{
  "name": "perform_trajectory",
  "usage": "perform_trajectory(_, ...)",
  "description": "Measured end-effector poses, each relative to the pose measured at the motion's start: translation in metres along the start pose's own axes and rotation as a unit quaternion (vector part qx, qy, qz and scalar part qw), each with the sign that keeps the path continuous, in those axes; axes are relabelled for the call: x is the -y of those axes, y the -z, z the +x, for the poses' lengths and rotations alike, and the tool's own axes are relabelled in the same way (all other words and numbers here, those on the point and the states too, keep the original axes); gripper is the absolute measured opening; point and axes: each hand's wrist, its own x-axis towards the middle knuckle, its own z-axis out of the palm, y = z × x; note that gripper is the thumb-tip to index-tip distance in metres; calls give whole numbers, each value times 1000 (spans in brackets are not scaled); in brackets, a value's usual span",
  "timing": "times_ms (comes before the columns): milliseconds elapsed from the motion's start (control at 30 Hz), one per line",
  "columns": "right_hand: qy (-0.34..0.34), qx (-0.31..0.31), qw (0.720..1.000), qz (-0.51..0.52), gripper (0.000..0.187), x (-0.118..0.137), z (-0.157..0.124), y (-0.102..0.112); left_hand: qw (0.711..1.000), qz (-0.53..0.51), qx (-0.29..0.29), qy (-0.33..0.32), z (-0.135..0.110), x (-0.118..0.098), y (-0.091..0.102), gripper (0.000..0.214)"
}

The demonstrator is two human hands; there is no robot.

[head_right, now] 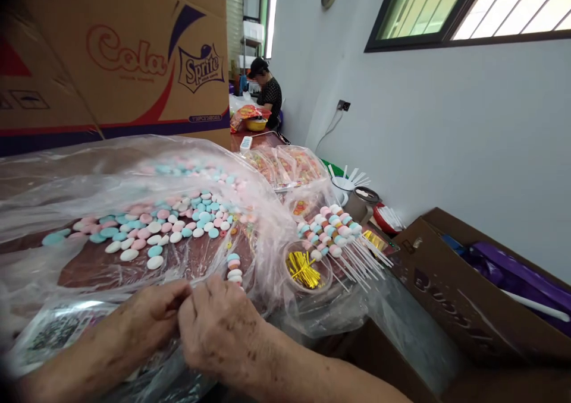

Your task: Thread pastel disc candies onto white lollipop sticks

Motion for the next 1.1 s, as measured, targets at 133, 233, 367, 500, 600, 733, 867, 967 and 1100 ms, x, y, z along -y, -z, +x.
perform_trajectory(133,-187,-134,973,16,19,-13,15,-21,953,111,-237,-154,-4,-9,-13,12)
perform_trajectory(233,-291,-226,920,132,20,-24,28,-24,916,53,-334,-215,-15,-14,-23,22)
perform_trajectory(367,-305,-278,870,269,17,-10,40,-14,946,-263,-188,21,-21,-23,-18,35)
perform_trajectory(500,-256,-262,865,344,18,13,41,-10,846,-519,-120,-9,-18,-28,19,48)
perform_trajectory(600,-309,-212,829,416,16,11,39,-11,875,-474,-24,-98,-23,-21,43,58)
perform_trajectory(733,-322,-222,810,436,15,12,43,-7,925,-379,3,19,-30,-8,39,47)
perform_trajectory(867,-316,-136,713,611,16,36,49,-5,869,-482,-102,43,-31,-13,22,33)
perform_trajectory(967,-338,-33,609,717,15,47,51,-12,836,-524,-165,3,-40,-21,22,31)
perform_trajectory(1100,-324,0,707,629,7,35,53,-27,846,-457,-271,-34,-75,-13,42,21)
